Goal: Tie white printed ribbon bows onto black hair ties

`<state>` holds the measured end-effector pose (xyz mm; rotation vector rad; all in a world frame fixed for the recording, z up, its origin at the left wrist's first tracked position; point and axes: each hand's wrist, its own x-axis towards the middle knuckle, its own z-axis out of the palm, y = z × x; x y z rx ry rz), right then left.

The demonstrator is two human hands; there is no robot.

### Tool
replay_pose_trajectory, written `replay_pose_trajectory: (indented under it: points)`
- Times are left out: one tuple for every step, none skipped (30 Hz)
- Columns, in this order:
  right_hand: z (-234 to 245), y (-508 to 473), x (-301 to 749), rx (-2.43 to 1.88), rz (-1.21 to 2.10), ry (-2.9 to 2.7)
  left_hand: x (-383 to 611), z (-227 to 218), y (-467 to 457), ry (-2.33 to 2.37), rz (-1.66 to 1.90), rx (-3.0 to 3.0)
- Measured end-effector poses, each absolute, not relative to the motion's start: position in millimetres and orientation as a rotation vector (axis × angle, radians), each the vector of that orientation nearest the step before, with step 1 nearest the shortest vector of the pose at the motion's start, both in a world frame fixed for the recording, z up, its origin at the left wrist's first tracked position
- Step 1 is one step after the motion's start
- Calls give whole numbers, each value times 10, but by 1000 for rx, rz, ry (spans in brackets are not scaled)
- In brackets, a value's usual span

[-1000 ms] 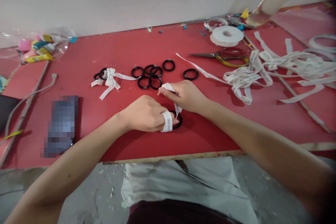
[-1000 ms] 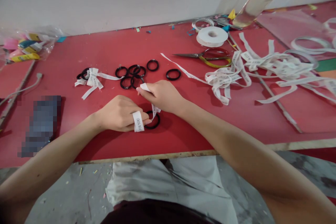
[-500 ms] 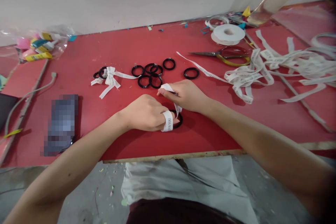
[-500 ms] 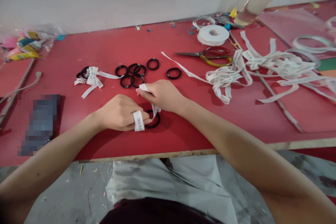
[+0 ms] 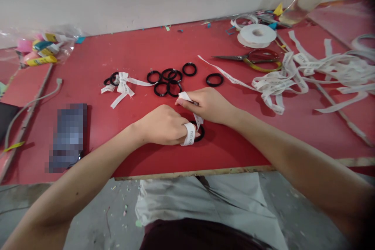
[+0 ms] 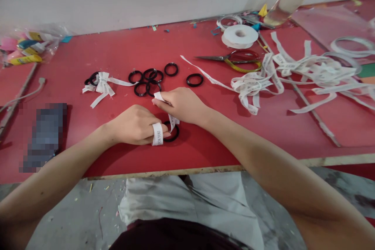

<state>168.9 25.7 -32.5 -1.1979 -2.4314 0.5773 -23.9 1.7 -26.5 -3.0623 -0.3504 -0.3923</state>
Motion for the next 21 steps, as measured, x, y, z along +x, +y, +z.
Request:
replay_pose_trajectory:
  points:
    - [-327, 259, 1689, -1197, 569, -2434, -234, -268, 18, -357, -350, -3072]
    - [-329, 261, 1690, -1193, 563, -2437, -228, -269, 20, -363, -308, -3079]
    - [-331, 262, 1690, -1188, 557, -2441, -221, -269, 20, -370, -275, -3085]
    - [-333, 263, 1691, -1183, 553, -2443, -214, -268, 18, -378, -248, -3090]
    - [-335, 264, 1691, -1179, 550, -2444, -208, -265, 16, -384, -229, -3096]
    - [-337, 264, 1691, -1177, 548, -2446, -204, -263, 13, -387, -212, -3105]
    - [-340, 264, 1691, -1179, 546, -2448, -202, -260, 9, -386, -199, -3112]
    - [-342, 264, 1691, -1183, 540, -2448, -202, -258, 6, -381, -189, -3120]
    - [-345, 263, 1692, -1187, 534, -2450, -204, -255, 3, -374, -184, -3126]
    - [-347, 263, 1692, -1191, 530, -2451, -207, -253, 1, -366, -179, -3131]
    - [-349, 263, 1693, -1194, 526, -2453, -211, -252, 1, -362, -175, -3133]
    - [-350, 264, 1694, -1196, 524, -2454, -215, -250, 2, -363, -173, -3131]
    - [-350, 265, 1696, -1196, 523, -2455, -219, -250, 3, -366, -173, -3130]
    - [-350, 266, 1697, -1196, 524, -2456, -222, -249, 5, -367, -175, -3128]
    - [-349, 267, 1699, -1195, 527, -2458, -224, -250, 7, -367, -180, -3124]
    - [-347, 268, 1700, -1195, 528, -2458, -224, -251, 8, -365, -185, -3121]
    - [-346, 268, 1700, -1193, 530, -2458, -224, -251, 9, -366, -194, -3117]
    - [-346, 268, 1701, -1191, 532, -2459, -222, -252, 9, -366, -200, -3114]
    - [-346, 268, 1701, -1191, 534, -2459, -219, -253, 8, -368, -205, -3110]
    - [-346, 267, 1700, -1191, 535, -2459, -216, -252, 6, -372, -208, -3106]
    - [-347, 266, 1700, -1192, 538, -2460, -213, -252, 5, -374, -209, -3103]
